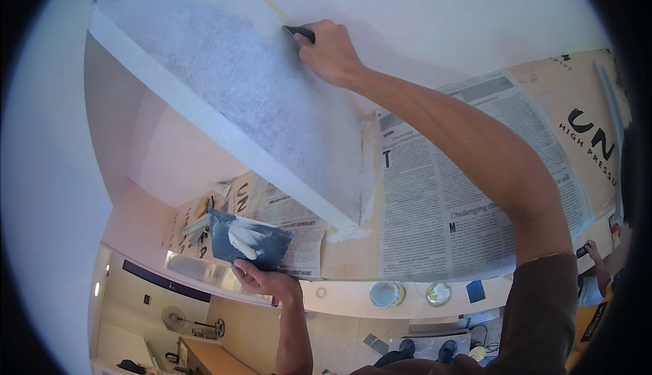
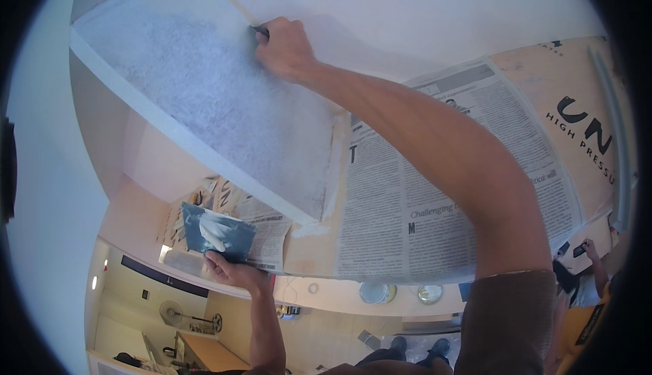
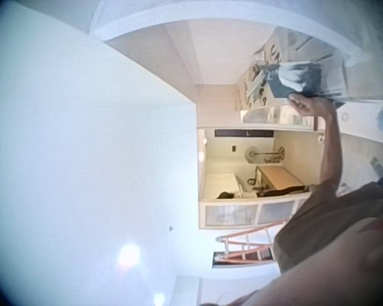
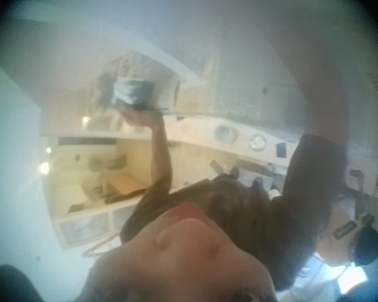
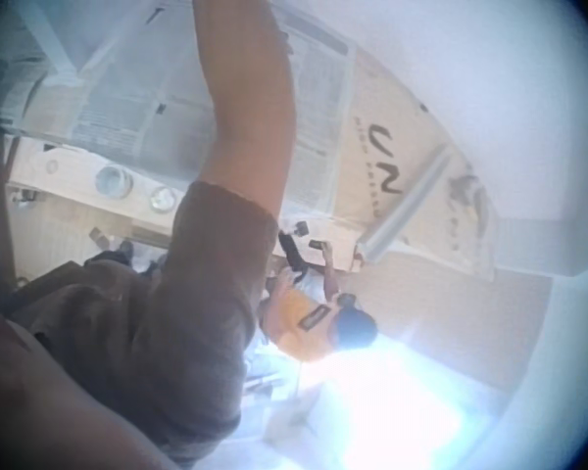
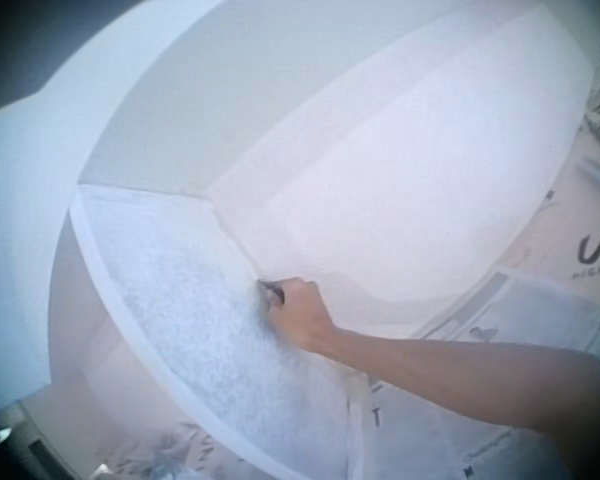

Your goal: The person scrapes joint compound onto a hawk, then uses a putty knife to apply and smooth the compound along a ceiling corner. The person repeatedly scoops compound and spreads it along the joint while other workers are visible in the background.

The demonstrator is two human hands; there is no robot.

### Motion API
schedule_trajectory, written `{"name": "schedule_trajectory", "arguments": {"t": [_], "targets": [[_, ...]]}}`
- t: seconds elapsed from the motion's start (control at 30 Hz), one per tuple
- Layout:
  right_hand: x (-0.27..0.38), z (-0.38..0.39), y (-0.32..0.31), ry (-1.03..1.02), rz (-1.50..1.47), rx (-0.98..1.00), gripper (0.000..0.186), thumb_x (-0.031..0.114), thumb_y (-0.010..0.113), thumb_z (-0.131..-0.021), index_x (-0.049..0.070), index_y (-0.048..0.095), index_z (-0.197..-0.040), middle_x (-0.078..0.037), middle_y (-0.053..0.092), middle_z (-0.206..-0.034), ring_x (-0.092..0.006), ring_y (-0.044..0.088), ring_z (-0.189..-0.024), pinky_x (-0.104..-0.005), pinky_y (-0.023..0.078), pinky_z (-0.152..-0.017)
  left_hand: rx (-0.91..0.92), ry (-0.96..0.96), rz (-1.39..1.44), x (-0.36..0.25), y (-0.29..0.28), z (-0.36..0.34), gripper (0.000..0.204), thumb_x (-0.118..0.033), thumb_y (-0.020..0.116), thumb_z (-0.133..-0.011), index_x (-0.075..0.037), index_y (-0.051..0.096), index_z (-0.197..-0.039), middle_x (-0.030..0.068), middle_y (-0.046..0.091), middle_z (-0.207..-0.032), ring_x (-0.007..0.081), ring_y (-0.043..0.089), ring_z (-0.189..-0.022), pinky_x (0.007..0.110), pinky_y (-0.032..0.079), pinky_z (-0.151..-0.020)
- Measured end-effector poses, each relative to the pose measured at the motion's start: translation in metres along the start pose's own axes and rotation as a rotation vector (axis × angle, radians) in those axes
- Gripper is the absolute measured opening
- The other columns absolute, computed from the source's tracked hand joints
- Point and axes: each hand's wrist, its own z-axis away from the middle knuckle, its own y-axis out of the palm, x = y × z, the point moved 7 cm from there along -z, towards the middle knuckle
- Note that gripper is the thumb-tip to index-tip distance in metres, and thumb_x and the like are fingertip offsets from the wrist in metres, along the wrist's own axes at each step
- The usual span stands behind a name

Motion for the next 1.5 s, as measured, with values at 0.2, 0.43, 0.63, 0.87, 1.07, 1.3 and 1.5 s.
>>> {"name": "schedule_trajectory", "arguments": {"t": [0.2, 0.43, 0.63, 0.87, 1.07, 1.3, 1.5], "targets": [[0.058, 0.054, 0.001, -0.101, -0.081, 0.049, 0.027, 0.011, 0.057, -0.091, -0.005, 0.071, -0.108, -0.031, 0.068, -0.094, -0.0466, 0.066, -0.087, -0.0485, 0.053, -0.086, 0.034, 0.007, -0.064, -0.001, 0.000, -0.002, 0.050, -0.040, 0.051, -0.106, 0.007, 0.053, -0.122, 0.0150, 0.057, -0.119, 0.0224, 0.054, -0.106, 0.037, 0.046, -0.096], [0.033, 0.020, -0.052, 0.093, -0.029, 0.033, 0.028, 0.015, 0.057, -0.095, -0.004, 0.072, -0.109, -0.028, 0.070, -0.084, -0.0385, 0.069, -0.075, -0.0419, 0.055, -0.078, 0.021, 0.029, -0.057, -0.003, -0.003, -0.006, 0.046, -0.039, 0.050, -0.106, 0.006, 0.055, -0.118, 0.0141, 0.057, -0.115, 0.0226, 0.054, -0.103, 0.037, 0.046, -0.094], [0.010, -0.012, -0.019, -0.026, -0.013, -0.022, 0.031, 0.018, 0.056, -0.098, -0.004, 0.070, -0.115, -0.021, 0.072, -0.087, -0.0264, 0.065, -0.070, -0.0395, 0.051, -0.072, 0.064, 0.056, -0.074, -0.007, 0.006, 0.000, 0.044, -0.038, 0.048, -0.106, 0.005, 0.056, -0.113, 0.0127, 0.058, -0.111, 0.0215, 0.053, -0.100, 0.037, 0.046, -0.091], [0.020, -0.028, -0.001, -0.013, -0.008, 0.000, 0.030, 0.016, 0.054, -0.097, -0.003, 0.070, -0.114, -0.021, 0.071, -0.081, -0.0281, 0.064, -0.067, -0.0414, 0.051, -0.071, 0.038, 0.008, -0.009, -0.003, 0.000, -0.002, 0.046, -0.039, 0.048, -0.107, 0.006, 0.052, -0.118, 0.0104, 0.055, -0.106, 0.0183, 0.051, -0.098, 0.033, 0.043, -0.093], [0.023, -0.034, 0.009, -0.052, 0.041, -0.033, 0.030, 0.015, 0.054, -0.097, -0.004, 0.070, -0.114, -0.023, 0.071, -0.083, -0.0296, 0.066, -0.070, -0.0415, 0.052, -0.073, 0.019, 0.017, -0.009, -0.007, 0.004, 0.001, 0.045, -0.038, 0.049, -0.107, 0.007, 0.052, -0.114, 0.0081, 0.055, -0.095, 0.0165, 0.051, -0.090, 0.030, 0.045, -0.087], [0.049, -0.022, 0.010, -0.203, 0.057, -0.080, 0.032, 0.012, 0.056, -0.095, -0.001, 0.068, -0.122, -0.026, 0.073, -0.093, -0.0283, 0.066, -0.068, -0.0398, 0.052, -0.071, 0.066, 0.043, -0.029, 0.002, 0.002, -0.002, 0.043, -0.038, 0.048, -0.107, 0.004, 0.053, -0.114, 0.0092, 0.057, -0.105, 0.0174, 0.053, -0.096, 0.032, 0.046, -0.090], [0.116, 0.072, -0.011, -0.172, -0.075, 0.089, 0.030, 0.014, 0.057, -0.097, 0.001, 0.069, -0.121, -0.024, 0.072, -0.088, -0.0249, 0.063, -0.062, -0.0383, 0.050, -0.064, 0.093, 0.045, -0.049, -0.008, -0.005, -0.005, 0.044, -0.037, 0.046, -0.108, 0.005, 0.054, -0.118, 0.0115, 0.058, -0.114, 0.0185, 0.053, -0.101, 0.034, 0.044, -0.094]]}}
